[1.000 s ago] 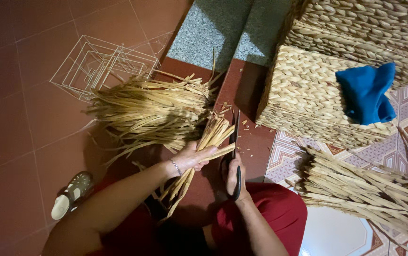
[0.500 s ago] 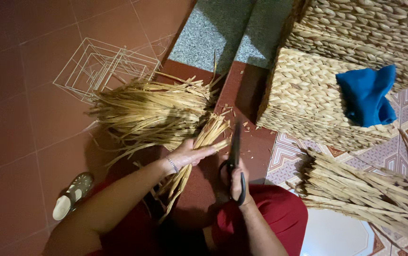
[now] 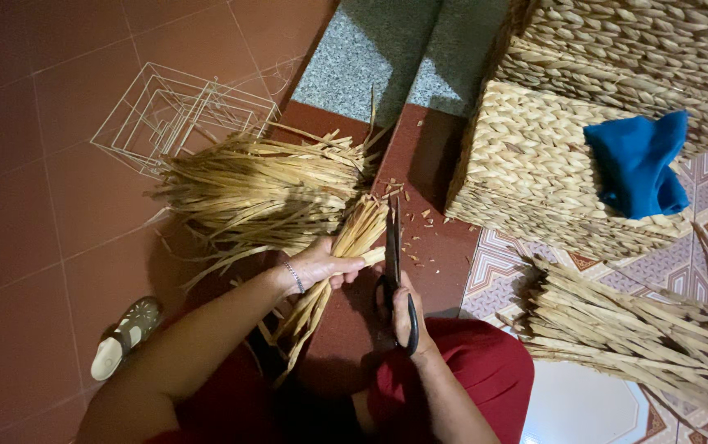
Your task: The person sits on the floor and uses shears to trim the ends of dried plant strips held in the left hand. Trimmed pieces are placed on the floor beside a woven basket and a wire frame.
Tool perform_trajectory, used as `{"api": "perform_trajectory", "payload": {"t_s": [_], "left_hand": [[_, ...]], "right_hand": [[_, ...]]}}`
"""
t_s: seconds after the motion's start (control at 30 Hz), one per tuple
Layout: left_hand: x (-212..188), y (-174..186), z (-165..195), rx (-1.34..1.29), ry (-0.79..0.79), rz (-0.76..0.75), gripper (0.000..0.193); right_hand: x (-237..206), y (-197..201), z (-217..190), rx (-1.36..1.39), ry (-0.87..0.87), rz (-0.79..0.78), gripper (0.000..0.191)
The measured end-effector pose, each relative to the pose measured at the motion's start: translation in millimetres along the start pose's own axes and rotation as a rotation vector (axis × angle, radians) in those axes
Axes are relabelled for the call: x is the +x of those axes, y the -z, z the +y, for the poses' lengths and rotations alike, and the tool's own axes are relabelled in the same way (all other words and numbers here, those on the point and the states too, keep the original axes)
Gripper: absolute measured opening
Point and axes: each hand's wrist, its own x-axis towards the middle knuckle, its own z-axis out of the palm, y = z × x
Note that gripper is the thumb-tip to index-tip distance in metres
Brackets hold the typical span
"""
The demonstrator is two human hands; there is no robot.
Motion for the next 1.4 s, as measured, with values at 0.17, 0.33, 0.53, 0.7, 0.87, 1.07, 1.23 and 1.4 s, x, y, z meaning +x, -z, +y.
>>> {"api": "perform_trajectory", "payload": {"t_s": [0.17,0.33,0.53,0.7,0.87,1.07,1.23,1.4], "left_hand": [[7.1,1.8,-1.1,0.02,0.166,0.166,0.055],[4.9,-0.7,4.7,0.127,0.202,0.145,0.068],[1.6,2.0,2.9,0.268,-0.006,-0.024,0.055],[6.8,4.8,0.2,0.321,-0.003,-0.011,0.051],[3.1,1.5,-0.1,0.156,-0.144,0.101,0.029],[4.8,-0.5,1.0,0.161,-0.043,0.108,0.042],[6.6,-1.4,3.9,-0.158,-0.059,0.097,0.029],[-3.3,-0.7,16.6,-0.17,-0.048,0.085,0.032]], "right_hand": [[1.7,2.4,-0.2,-0.107,0.086,0.019,0.084],[4.6,2.3,5.9,-0.119,0.163,0.024,0.08],[0.9,11.3,25.7,-0.206,0.003,0.06,0.072],[1.0,14.0,39.6,-0.261,0.03,0.136,0.059],[-2.5,6.7,32.7,-0.144,0.024,0.134,0.06],[-2.7,4.5,27.1,-0.304,0.116,0.239,0.063],[-2.0,2.2,27.2,-0.122,-0.011,0.237,0.066],[-2.3,0.2,15.0,0.104,0.131,0.052,0.075]]}}
